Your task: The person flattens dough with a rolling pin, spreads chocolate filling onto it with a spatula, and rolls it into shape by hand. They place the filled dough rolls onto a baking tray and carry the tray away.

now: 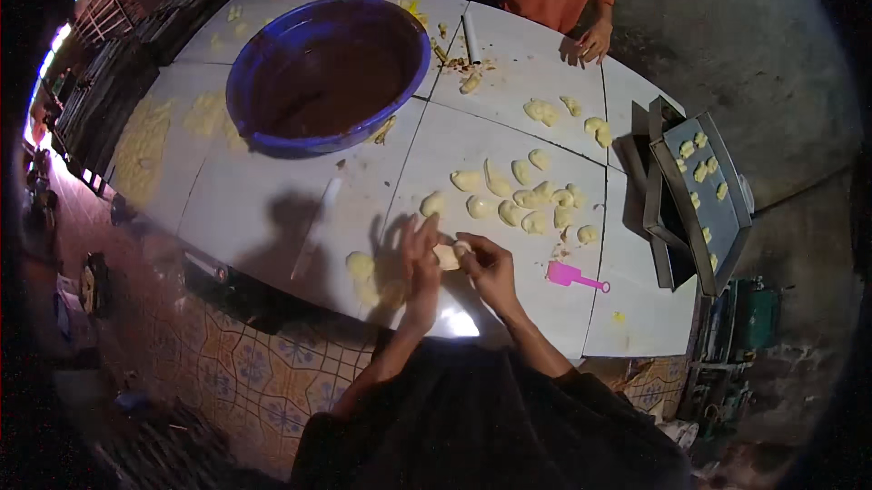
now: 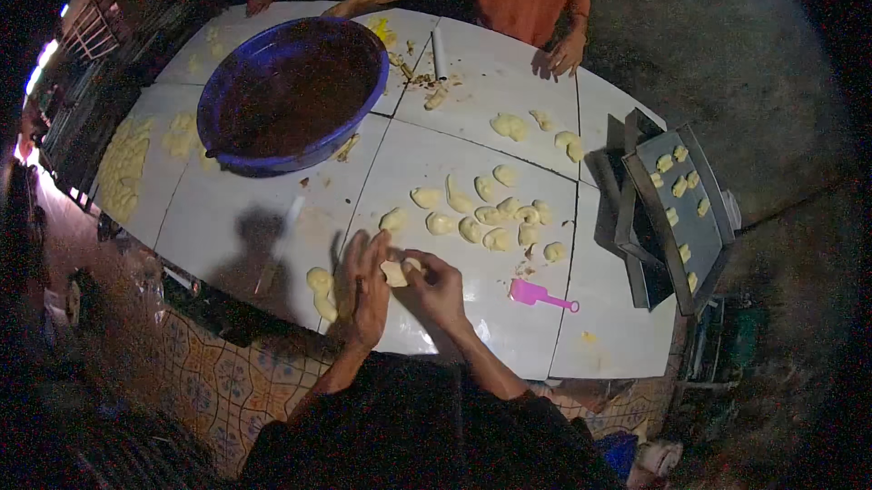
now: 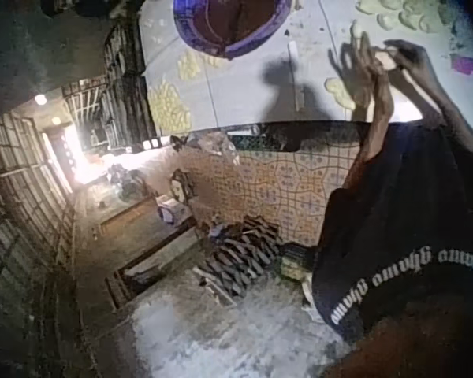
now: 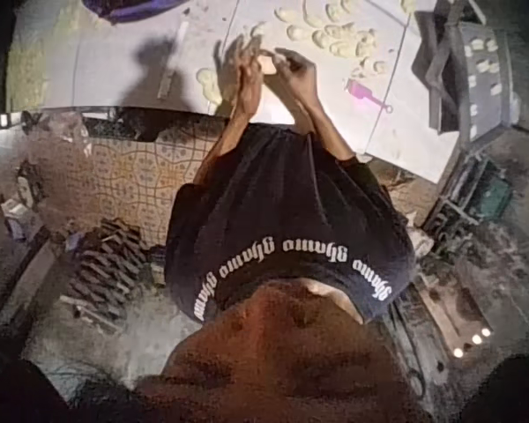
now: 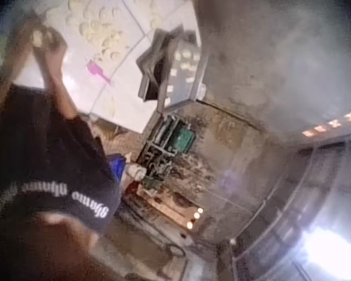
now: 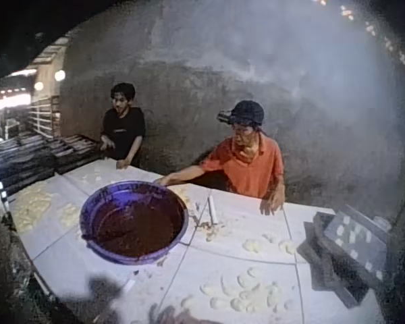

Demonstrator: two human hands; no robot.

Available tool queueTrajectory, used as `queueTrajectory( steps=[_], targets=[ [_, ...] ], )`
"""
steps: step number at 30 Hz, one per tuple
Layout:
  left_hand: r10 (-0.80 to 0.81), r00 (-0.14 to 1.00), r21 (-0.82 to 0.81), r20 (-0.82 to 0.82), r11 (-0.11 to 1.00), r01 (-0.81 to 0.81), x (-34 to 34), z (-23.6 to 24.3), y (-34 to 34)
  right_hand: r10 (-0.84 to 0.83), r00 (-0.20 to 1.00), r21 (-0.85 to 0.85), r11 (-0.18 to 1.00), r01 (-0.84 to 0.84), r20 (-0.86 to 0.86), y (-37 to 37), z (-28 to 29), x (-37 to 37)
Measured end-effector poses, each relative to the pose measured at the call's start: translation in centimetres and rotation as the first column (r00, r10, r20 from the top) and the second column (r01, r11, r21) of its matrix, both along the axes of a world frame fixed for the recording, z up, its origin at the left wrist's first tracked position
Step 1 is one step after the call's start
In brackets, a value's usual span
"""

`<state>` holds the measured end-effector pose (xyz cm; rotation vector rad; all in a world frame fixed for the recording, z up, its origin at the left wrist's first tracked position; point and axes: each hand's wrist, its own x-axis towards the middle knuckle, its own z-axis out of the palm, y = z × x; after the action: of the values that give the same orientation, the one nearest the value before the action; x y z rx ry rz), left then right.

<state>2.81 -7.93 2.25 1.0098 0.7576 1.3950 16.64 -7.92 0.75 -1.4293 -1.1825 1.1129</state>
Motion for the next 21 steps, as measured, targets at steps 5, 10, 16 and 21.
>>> queueTrajectory(
  steps=[5, 10, 16, 21],
  targets=[
    [0.345, 0.776, 0.205, -0.527, 0.938, -0.278, -6.4, -4.3, -1.0, -0.061, 0.922, 0.359, 0.929, -0.088, 0.384, 4.8, -2.4, 3.0],
    [0.347, 0.737, 0.085, -0.580, 0.925, -0.370, -10.3, -6.7, -3.7, 0.064, 0.903, 0.233, 0.956, -0.177, 0.425, 1.4, -2.2, -1.0],
    [0.185, 0.265, 0.196, -0.946, 0.980, 0.016, -11.2, -7.5, -5.0, 0.490, 0.653, 0.140, 0.729, -0.671, 0.578, -1.0, -6.2, -7.3],
    [0.249, 0.531, 0.120, -0.810, 0.956, -0.266, -12.7, -10.1, -6.3, 0.243, 0.970, 0.094, 0.965, -0.244, 0.017, -1.1, 3.4, -2.4]
  ],
)
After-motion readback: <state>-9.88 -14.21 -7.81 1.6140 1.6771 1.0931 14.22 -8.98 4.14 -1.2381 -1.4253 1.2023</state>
